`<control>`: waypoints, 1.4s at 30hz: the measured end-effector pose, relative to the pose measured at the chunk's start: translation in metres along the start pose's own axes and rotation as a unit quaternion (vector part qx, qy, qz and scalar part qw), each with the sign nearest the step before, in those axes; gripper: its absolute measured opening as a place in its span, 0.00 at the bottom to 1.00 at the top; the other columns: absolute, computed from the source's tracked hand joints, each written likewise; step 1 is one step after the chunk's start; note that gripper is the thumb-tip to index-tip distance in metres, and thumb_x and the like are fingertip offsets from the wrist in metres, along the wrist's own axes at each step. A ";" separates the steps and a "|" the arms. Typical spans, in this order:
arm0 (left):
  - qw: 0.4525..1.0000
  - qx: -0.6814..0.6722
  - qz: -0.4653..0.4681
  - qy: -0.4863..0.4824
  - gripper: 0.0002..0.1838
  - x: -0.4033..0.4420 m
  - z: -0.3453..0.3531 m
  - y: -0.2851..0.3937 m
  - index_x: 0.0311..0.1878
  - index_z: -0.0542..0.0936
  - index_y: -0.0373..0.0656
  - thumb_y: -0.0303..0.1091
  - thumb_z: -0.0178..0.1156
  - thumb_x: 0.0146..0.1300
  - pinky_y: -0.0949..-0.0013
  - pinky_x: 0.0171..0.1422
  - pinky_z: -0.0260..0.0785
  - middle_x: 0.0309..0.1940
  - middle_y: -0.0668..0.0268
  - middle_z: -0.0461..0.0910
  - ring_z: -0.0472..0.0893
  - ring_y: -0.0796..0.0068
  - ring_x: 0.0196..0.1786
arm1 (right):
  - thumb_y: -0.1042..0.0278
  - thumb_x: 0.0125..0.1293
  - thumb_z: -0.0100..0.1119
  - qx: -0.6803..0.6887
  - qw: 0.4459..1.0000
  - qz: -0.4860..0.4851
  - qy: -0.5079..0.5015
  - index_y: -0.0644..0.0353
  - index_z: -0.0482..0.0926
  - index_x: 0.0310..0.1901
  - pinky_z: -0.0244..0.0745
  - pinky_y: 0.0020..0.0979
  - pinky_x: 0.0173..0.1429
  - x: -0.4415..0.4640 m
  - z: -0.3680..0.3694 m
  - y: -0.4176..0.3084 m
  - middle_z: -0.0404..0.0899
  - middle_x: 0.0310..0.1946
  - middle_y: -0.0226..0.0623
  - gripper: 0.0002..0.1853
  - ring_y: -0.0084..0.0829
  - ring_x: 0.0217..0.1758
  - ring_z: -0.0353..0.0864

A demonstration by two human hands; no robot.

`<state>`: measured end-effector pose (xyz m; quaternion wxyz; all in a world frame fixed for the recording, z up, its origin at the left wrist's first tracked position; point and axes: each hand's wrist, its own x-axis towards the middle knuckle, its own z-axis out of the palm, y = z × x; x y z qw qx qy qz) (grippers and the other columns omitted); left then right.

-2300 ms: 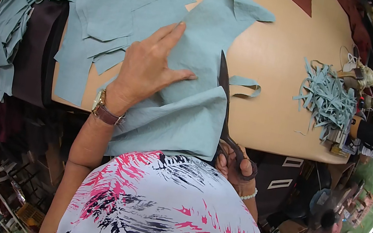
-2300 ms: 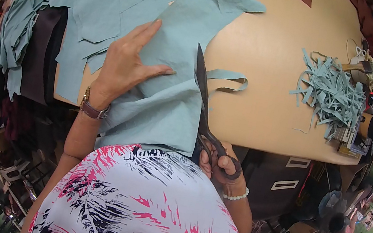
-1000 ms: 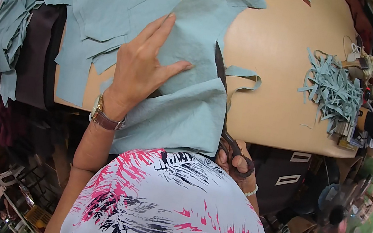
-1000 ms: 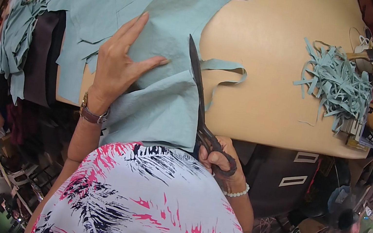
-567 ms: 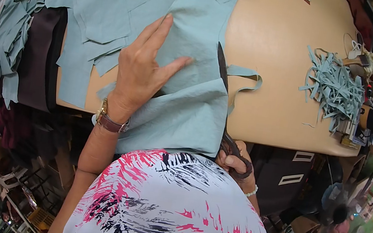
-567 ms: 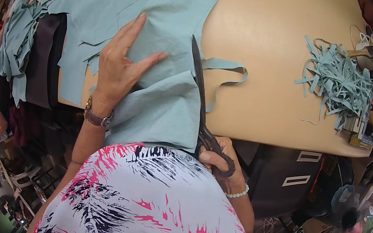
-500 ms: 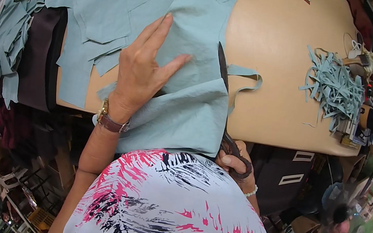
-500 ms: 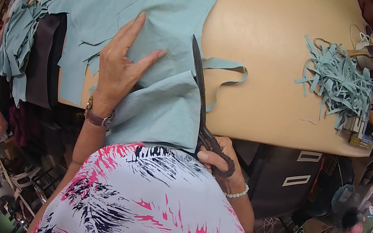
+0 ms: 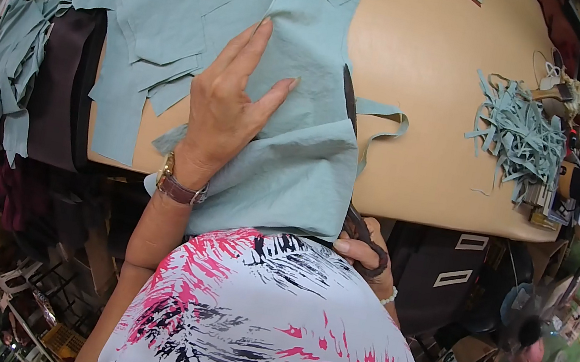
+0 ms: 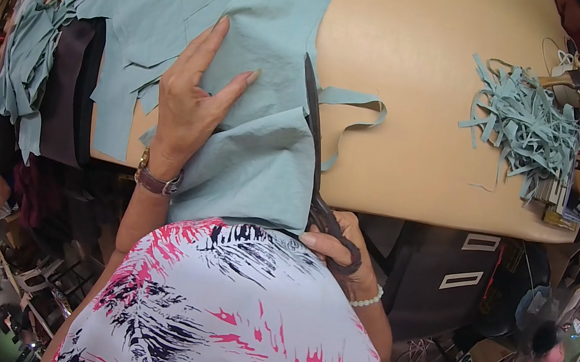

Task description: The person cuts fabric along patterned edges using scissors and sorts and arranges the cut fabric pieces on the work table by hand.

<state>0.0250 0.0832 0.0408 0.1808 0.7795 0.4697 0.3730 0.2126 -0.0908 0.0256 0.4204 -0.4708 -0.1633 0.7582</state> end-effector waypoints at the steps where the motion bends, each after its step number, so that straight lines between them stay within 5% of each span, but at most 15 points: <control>1: 1.000 0.014 0.012 0.004 0.32 0.000 0.000 -0.001 0.57 0.71 0.34 0.29 0.68 0.46 0.68 0.48 0.70 0.51 0.50 0.75 0.78 0.60 0.47 | 0.71 0.48 0.61 0.002 1.000 -0.015 -0.006 0.62 0.70 0.17 0.50 0.20 0.19 0.001 0.000 0.002 0.65 0.11 0.26 0.10 0.15 0.14 0.61; 3: 0.998 0.042 0.037 0.012 0.32 -0.001 0.001 -0.004 0.56 0.71 0.34 0.31 0.68 0.46 0.71 0.37 0.72 0.51 0.53 0.75 0.80 0.62 0.39 | 0.71 0.49 0.61 0.005 0.999 -0.037 -0.015 0.62 0.71 0.17 0.50 0.20 0.20 0.003 -0.002 0.007 0.65 0.11 0.26 0.10 0.15 0.15 0.61; 6: 0.996 0.041 0.067 0.028 0.32 -0.001 0.004 -0.009 0.57 0.71 0.34 0.31 0.68 0.46 0.70 0.39 0.73 0.51 0.53 0.74 0.80 0.61 0.41 | 0.71 0.49 0.61 0.003 0.999 -0.037 -0.016 0.62 0.71 0.17 0.50 0.20 0.21 0.003 -0.004 0.010 0.65 0.11 0.25 0.10 0.14 0.15 0.61; 9: 1.000 0.002 0.008 0.002 0.33 -0.001 0.002 -0.002 0.57 0.70 0.34 0.28 0.69 0.45 0.67 0.54 0.68 0.51 0.49 0.75 0.77 0.59 0.51 | 0.71 0.49 0.60 -0.009 1.000 -0.029 -0.009 0.61 0.71 0.16 0.50 0.20 0.21 0.002 -0.005 0.010 0.65 0.11 0.25 0.11 0.14 0.15 0.60; 21: 1.000 0.007 0.013 0.009 0.33 -0.003 0.003 -0.002 0.58 0.70 0.34 0.27 0.69 0.45 0.66 0.54 0.68 0.50 0.49 0.75 0.77 0.58 0.51 | 0.72 0.50 0.61 0.020 1.000 -0.015 0.011 0.60 0.69 0.17 0.49 0.20 0.22 0.002 0.001 0.011 0.64 0.13 0.22 0.11 0.13 0.17 0.58; 25: 0.998 -0.052 -0.038 -0.017 0.36 -0.002 0.003 -0.005 0.62 0.65 0.36 0.28 0.68 0.47 0.68 0.54 0.67 0.50 0.51 0.75 0.77 0.67 0.50 | 0.71 0.51 0.62 0.040 0.999 -0.016 0.014 0.59 0.69 0.17 0.49 0.20 0.22 0.002 0.005 0.013 0.63 0.13 0.22 0.12 0.13 0.17 0.58; 29: 0.941 -0.129 -0.258 -0.176 0.40 0.022 -0.015 -0.012 0.67 0.58 0.38 0.27 0.65 0.51 0.72 0.54 0.65 0.57 0.55 0.70 0.74 0.77 0.45 | 0.68 0.53 0.62 0.020 0.999 -0.023 -0.019 0.58 0.68 0.17 0.51 0.20 0.19 0.003 0.003 0.006 0.65 0.12 0.23 0.14 0.13 0.15 0.60; 31: 0.922 -0.189 -0.268 -0.208 0.40 0.039 -0.022 -0.018 0.68 0.55 0.38 0.27 0.64 0.52 0.74 0.54 0.64 0.60 0.57 0.67 0.73 0.80 0.44 | 0.66 0.55 0.63 0.025 0.998 -0.040 -0.036 0.58 0.69 0.18 0.53 0.19 0.16 0.005 0.001 0.002 0.66 0.11 0.25 0.14 0.15 0.12 0.62; 33: 0.914 -0.327 -0.173 -0.167 0.40 0.050 -0.019 -0.026 0.68 0.55 0.38 0.25 0.62 0.52 0.77 0.54 0.63 0.61 0.58 0.65 0.71 0.82 0.43 | 0.66 0.56 0.62 0.011 0.999 -0.021 -0.045 0.59 0.70 0.19 0.55 0.18 0.16 0.005 0.001 -0.006 0.67 0.11 0.26 0.14 0.15 0.12 0.63; 36: 0.864 -0.420 -0.186 -0.205 0.37 0.072 -0.020 -0.046 0.66 0.60 0.37 0.23 0.61 0.51 0.78 0.54 0.64 0.58 0.58 0.68 0.72 0.82 0.47 | 0.66 0.58 0.61 -0.014 0.998 -0.012 -0.064 0.61 0.71 0.21 0.57 0.18 0.16 0.010 0.009 -0.026 0.69 0.10 0.27 0.13 0.15 0.11 0.66; 39: 0.756 -0.552 -0.237 -0.260 0.33 0.092 -0.028 -0.058 0.63 0.65 0.36 0.22 0.60 0.50 0.79 0.55 0.65 0.57 0.58 0.69 0.73 0.79 0.50 | 0.67 0.58 0.62 -0.063 0.995 -0.039 -0.071 0.60 0.71 0.20 0.56 0.17 0.16 0.018 0.017 -0.044 0.68 0.10 0.26 0.13 0.14 0.11 0.66; 42: 0.743 -0.570 -0.282 -0.210 0.31 0.108 -0.036 -0.055 0.60 0.68 0.35 0.21 0.62 0.49 0.77 0.56 0.66 0.57 0.57 0.69 0.74 0.76 0.53 | 0.69 0.56 0.63 -0.110 0.991 -0.059 -0.051 0.59 0.70 0.19 0.56 0.17 0.16 0.026 0.027 -0.060 0.68 0.10 0.25 0.13 0.13 0.11 0.65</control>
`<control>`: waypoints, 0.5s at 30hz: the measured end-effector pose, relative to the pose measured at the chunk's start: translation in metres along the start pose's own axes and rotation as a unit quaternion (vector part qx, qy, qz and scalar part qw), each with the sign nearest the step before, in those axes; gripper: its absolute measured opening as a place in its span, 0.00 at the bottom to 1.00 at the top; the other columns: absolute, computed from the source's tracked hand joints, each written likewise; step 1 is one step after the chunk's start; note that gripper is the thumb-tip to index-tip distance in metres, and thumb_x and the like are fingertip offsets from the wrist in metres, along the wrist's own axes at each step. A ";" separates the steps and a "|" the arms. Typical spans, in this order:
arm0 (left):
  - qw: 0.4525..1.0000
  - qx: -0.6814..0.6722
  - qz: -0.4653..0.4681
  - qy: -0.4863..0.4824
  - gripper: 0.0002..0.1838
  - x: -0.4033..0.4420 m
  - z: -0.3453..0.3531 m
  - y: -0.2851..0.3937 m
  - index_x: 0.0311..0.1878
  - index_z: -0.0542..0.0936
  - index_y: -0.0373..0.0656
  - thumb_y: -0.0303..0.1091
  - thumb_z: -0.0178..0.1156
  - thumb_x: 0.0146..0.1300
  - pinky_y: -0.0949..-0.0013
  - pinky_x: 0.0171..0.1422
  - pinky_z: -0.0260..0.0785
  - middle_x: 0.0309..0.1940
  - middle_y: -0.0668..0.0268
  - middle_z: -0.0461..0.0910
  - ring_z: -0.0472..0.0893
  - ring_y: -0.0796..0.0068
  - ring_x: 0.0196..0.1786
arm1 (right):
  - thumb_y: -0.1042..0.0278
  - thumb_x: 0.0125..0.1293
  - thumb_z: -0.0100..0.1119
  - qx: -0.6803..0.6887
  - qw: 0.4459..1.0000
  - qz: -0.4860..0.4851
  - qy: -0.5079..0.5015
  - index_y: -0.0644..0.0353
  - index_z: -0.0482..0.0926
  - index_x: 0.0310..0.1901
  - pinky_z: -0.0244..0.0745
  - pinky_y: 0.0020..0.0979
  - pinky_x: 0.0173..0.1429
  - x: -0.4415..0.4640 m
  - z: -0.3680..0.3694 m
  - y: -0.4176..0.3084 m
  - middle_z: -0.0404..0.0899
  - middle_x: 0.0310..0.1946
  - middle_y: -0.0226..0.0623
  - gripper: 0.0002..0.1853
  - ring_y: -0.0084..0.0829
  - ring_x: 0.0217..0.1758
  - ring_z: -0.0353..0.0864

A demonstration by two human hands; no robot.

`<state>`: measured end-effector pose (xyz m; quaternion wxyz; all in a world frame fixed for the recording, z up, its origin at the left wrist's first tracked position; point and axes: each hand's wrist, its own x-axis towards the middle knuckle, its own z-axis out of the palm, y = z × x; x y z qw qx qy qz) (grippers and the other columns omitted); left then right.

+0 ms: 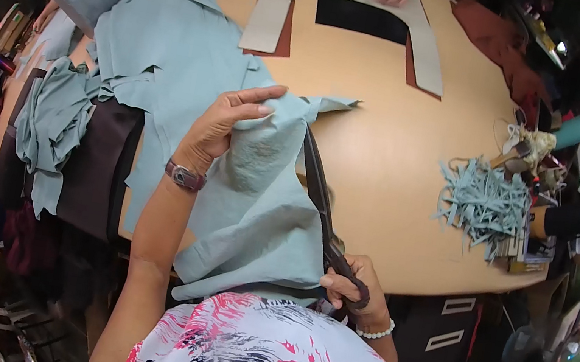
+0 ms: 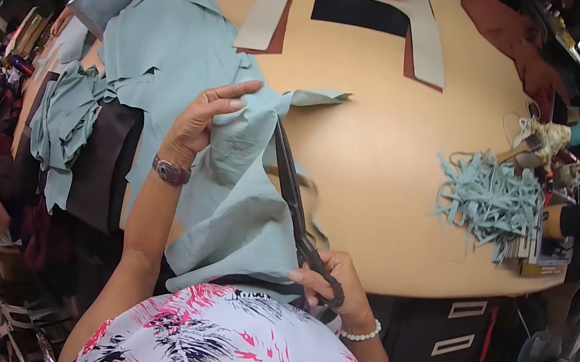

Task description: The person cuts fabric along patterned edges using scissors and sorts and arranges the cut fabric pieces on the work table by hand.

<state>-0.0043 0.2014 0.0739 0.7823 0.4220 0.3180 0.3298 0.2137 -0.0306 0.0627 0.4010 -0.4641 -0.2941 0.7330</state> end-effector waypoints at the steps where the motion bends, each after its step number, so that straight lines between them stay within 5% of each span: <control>1: 0.998 0.019 0.049 0.022 0.30 0.000 0.004 0.003 0.59 0.69 0.35 0.22 0.63 0.49 0.77 0.55 0.67 0.54 0.59 0.71 0.74 0.77 0.51 | 0.70 0.55 0.65 -0.012 1.000 -0.010 0.008 0.59 0.69 0.19 0.56 0.16 0.16 0.004 0.003 -0.004 0.67 0.10 0.24 0.14 0.13 0.11 0.65; 6: 0.957 0.078 0.245 0.131 0.27 -0.007 0.038 0.003 0.55 0.73 0.35 0.21 0.65 0.48 0.76 0.52 0.69 0.44 0.64 0.77 0.76 0.78 0.45 | 0.69 0.53 0.65 -0.046 0.999 -0.011 0.022 0.60 0.71 0.20 0.58 0.16 0.15 0.014 0.013 -0.017 0.68 0.10 0.25 0.12 0.14 0.11 0.65; 12: 0.995 -0.052 0.085 0.026 0.25 -0.008 0.023 0.003 0.55 0.73 0.37 0.19 0.60 0.51 0.79 0.50 0.70 0.43 0.63 0.79 0.78 0.80 0.42 | 0.69 0.53 0.65 -0.066 0.998 -0.005 0.017 0.61 0.73 0.22 0.58 0.17 0.16 0.015 0.018 -0.015 0.69 0.10 0.26 0.11 0.14 0.11 0.66; 15: 0.994 -0.053 0.087 0.026 0.23 -0.004 0.018 0.002 0.54 0.74 0.35 0.20 0.61 0.52 0.80 0.48 0.70 0.41 0.64 0.80 0.79 0.81 0.41 | 0.69 0.53 0.66 -0.071 0.997 -0.003 0.017 0.62 0.73 0.22 0.59 0.17 0.16 0.014 0.020 -0.015 0.69 0.11 0.26 0.11 0.15 0.11 0.66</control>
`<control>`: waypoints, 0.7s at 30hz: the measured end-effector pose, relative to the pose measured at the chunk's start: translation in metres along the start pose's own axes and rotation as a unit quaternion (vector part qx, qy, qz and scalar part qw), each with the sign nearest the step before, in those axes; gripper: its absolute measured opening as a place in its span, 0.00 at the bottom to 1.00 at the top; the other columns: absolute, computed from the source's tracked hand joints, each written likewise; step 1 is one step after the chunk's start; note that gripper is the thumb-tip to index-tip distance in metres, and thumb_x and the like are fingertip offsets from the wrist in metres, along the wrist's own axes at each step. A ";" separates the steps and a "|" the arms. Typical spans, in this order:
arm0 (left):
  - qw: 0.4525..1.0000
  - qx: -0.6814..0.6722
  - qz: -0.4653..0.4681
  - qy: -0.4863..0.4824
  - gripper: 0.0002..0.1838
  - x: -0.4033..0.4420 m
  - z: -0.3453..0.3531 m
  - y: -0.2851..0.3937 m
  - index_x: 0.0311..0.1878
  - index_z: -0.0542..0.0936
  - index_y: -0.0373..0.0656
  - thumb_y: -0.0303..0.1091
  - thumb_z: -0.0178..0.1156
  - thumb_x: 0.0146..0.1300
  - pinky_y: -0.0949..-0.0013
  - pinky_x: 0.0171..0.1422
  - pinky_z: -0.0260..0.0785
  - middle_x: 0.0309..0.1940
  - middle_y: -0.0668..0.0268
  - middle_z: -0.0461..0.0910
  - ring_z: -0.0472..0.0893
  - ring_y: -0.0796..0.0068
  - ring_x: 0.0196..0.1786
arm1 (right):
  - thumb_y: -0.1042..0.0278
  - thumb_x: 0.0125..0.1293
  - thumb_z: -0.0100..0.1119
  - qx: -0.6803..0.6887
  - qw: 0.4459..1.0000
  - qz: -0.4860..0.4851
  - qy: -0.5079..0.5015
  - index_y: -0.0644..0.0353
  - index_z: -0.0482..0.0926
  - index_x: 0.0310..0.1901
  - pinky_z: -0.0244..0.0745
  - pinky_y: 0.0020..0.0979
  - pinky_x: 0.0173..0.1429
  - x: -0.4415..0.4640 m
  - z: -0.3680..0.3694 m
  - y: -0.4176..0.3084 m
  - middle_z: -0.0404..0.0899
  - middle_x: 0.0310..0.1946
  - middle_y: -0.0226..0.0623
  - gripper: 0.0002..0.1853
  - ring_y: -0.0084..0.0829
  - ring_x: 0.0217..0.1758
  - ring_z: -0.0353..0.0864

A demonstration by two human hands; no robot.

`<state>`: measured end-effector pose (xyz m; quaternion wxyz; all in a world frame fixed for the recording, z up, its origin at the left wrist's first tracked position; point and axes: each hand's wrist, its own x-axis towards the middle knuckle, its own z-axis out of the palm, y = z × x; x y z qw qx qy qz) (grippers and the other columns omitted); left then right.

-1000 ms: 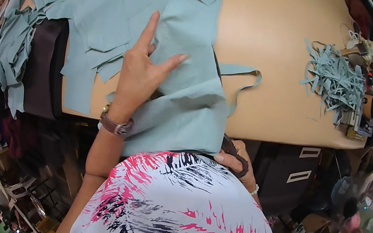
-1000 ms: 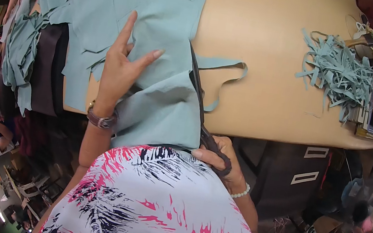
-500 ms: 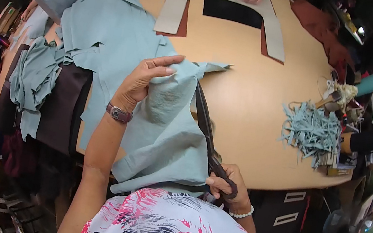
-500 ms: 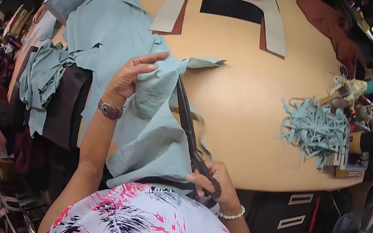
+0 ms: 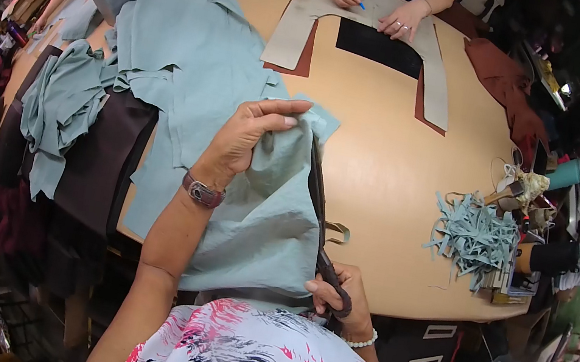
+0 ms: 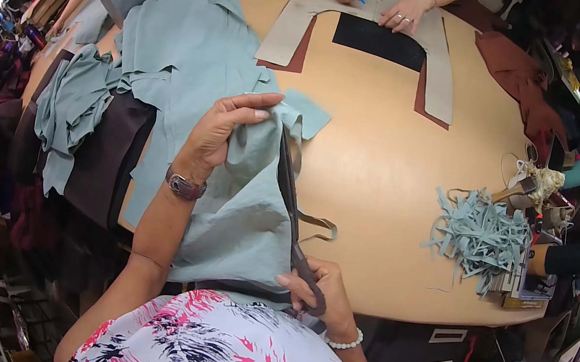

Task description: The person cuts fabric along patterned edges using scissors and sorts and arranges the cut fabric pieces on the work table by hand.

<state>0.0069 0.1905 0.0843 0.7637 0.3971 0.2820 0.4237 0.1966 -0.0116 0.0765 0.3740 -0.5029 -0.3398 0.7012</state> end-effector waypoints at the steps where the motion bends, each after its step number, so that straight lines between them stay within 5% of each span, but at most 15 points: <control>1: 0.999 0.036 0.023 0.011 0.23 -0.001 0.003 0.000 0.54 0.74 0.35 0.20 0.61 0.52 0.80 0.48 0.70 0.40 0.64 0.80 0.79 0.81 0.40 | 0.69 0.53 0.66 -0.002 1.000 0.000 0.001 0.62 0.73 0.22 0.59 0.17 0.16 0.000 0.001 -0.001 0.69 0.11 0.26 0.11 0.15 0.11 0.66; 6: 0.984 0.152 0.083 0.028 0.24 -0.006 0.012 0.000 0.54 0.73 0.35 0.22 0.63 0.51 0.80 0.48 0.70 0.41 0.65 0.80 0.78 0.83 0.41 | 0.68 0.53 0.66 0.000 1.000 0.001 -0.002 0.61 0.73 0.22 0.59 0.17 0.16 -0.001 0.000 0.002 0.69 0.11 0.26 0.12 0.15 0.11 0.66; 21: 0.952 0.226 0.205 0.034 0.34 -0.027 0.028 -0.003 0.62 0.65 0.36 0.20 0.64 0.49 0.77 0.53 0.68 0.53 0.62 0.73 0.75 0.82 0.47 | 0.61 0.50 0.65 0.150 0.983 -0.054 -0.089 0.63 0.71 0.23 0.63 0.19 0.19 0.001 -0.003 0.033 0.70 0.13 0.31 0.16 0.20 0.14 0.69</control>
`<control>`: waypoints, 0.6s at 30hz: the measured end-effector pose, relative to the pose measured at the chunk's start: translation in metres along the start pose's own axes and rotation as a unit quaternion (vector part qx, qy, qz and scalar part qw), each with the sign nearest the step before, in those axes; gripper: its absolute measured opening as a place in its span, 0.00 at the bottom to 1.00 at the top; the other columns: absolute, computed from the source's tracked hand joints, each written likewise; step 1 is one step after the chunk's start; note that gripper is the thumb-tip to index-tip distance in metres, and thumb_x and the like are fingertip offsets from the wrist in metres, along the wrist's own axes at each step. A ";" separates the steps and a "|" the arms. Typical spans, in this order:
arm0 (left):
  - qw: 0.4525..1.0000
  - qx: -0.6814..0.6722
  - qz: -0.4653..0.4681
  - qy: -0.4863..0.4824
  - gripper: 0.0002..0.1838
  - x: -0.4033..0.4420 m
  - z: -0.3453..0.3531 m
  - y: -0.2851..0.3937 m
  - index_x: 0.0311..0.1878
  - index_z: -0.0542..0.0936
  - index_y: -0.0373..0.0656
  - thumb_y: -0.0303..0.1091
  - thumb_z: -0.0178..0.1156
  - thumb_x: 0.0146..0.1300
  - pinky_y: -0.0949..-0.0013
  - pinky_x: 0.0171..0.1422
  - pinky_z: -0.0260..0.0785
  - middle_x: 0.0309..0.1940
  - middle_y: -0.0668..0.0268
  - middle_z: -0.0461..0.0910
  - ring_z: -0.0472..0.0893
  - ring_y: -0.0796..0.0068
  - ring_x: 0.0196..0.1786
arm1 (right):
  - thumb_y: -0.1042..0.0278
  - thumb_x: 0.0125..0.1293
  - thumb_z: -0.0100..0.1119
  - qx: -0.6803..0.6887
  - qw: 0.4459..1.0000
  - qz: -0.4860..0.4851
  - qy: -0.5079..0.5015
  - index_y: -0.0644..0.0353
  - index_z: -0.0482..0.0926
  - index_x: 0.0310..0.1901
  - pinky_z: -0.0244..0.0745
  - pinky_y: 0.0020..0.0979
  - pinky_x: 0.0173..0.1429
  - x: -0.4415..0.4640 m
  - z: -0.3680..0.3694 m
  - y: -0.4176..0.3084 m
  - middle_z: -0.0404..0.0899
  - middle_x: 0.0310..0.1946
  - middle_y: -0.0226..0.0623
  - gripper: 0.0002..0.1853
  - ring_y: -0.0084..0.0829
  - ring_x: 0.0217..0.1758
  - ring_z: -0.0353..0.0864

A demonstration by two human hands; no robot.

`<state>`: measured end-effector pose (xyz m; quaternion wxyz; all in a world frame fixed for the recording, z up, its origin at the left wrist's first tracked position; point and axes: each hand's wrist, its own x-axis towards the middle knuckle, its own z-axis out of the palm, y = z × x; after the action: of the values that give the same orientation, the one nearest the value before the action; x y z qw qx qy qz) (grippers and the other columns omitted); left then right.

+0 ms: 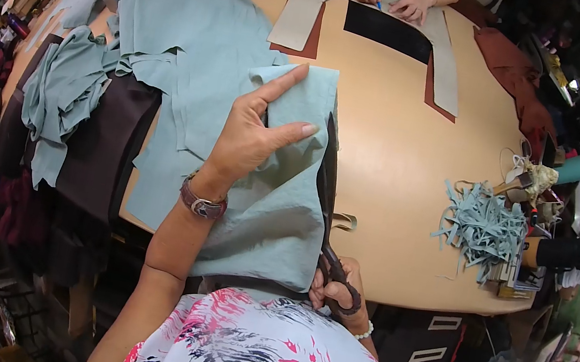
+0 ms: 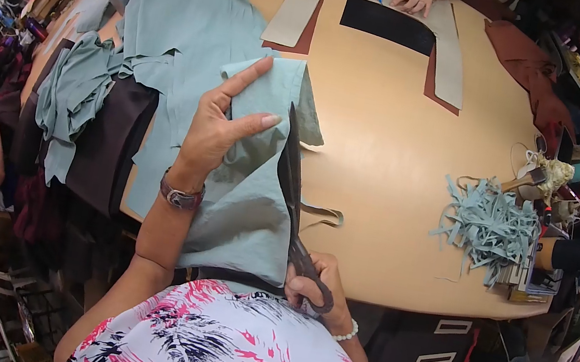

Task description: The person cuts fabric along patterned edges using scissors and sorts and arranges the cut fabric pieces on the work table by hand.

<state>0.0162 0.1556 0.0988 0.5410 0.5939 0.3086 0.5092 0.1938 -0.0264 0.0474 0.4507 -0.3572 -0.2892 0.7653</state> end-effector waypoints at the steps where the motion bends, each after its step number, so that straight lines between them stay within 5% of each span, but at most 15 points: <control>1: 1.000 0.007 0.001 -0.002 0.35 -0.001 0.001 0.001 0.62 0.65 0.35 0.20 0.64 0.49 0.77 0.53 0.67 0.53 0.62 0.73 0.74 0.82 0.48 | 0.59 0.50 0.66 0.000 1.000 -0.002 0.005 0.63 0.71 0.23 0.64 0.19 0.20 0.001 0.002 -0.001 0.70 0.13 0.31 0.17 0.20 0.15 0.70; 12: 0.995 0.092 0.023 -0.039 0.36 -0.013 0.005 0.011 0.63 0.64 0.34 0.21 0.65 0.48 0.75 0.61 0.60 0.57 0.62 0.70 0.70 0.80 0.54 | 0.59 0.46 0.69 -0.059 0.997 -0.018 0.040 0.64 0.71 0.23 0.65 0.18 0.22 0.009 0.011 -0.006 0.71 0.15 0.31 0.19 0.20 0.16 0.72; 18: 0.988 0.123 0.070 -0.065 0.37 -0.012 0.000 0.014 0.63 0.63 0.35 0.20 0.65 0.48 0.77 0.56 0.64 0.56 0.63 0.70 0.71 0.81 0.52 | 0.55 0.44 0.71 -0.002 1.000 -0.028 0.005 0.65 0.71 0.25 0.67 0.19 0.22 0.008 0.009 -0.001 0.72 0.16 0.33 0.22 0.20 0.17 0.73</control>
<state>0.0100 0.1412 0.1087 0.4457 0.7080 0.2906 0.4643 0.1843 -0.0192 0.0513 0.4731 -0.3534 -0.2982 0.7499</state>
